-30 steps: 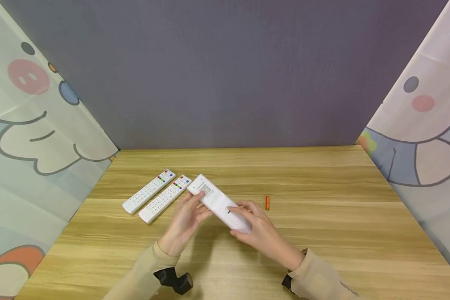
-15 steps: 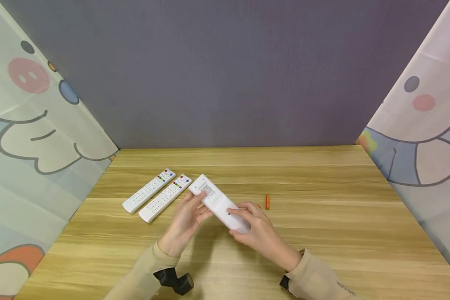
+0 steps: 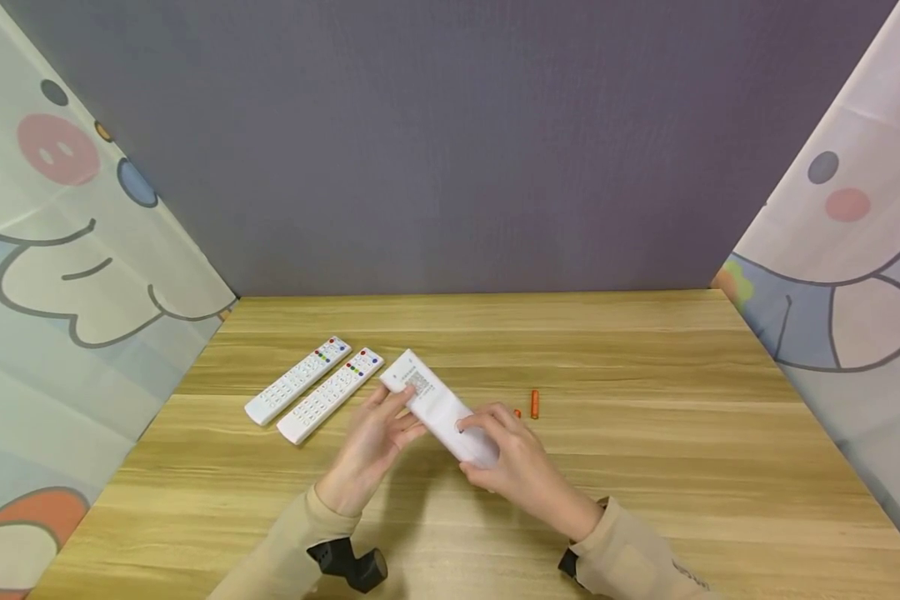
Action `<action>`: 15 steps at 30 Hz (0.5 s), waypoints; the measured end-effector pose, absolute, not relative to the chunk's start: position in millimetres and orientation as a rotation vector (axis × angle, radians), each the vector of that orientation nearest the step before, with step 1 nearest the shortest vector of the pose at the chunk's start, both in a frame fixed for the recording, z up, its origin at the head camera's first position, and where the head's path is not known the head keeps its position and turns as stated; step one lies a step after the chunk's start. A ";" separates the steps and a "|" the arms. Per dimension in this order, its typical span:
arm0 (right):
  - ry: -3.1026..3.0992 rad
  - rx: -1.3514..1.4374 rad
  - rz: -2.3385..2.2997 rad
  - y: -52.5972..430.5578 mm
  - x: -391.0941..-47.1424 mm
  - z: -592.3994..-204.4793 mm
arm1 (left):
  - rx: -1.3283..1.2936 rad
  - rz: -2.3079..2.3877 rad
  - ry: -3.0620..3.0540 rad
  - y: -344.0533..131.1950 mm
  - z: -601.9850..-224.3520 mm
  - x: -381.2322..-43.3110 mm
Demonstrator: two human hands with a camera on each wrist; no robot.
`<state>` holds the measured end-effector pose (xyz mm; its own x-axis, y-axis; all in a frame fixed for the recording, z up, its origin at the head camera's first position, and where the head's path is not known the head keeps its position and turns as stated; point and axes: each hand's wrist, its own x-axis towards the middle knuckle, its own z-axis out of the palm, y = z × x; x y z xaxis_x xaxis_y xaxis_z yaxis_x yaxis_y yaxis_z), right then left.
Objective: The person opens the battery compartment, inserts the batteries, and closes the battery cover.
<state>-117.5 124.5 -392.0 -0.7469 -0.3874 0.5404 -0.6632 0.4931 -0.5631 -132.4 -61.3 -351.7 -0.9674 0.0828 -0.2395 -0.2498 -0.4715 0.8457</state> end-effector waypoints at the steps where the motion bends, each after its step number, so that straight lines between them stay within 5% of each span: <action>1: -2.408 0.878 1.124 124.5 -117.6 -391.9 | -0.247 2.527 1.494 -61.1 -351.6 -132.2; 15: -2.442 0.899 1.143 125.5 -118.3 -389.3 | -0.254 2.538 1.485 -62.5 -350.8 -133.4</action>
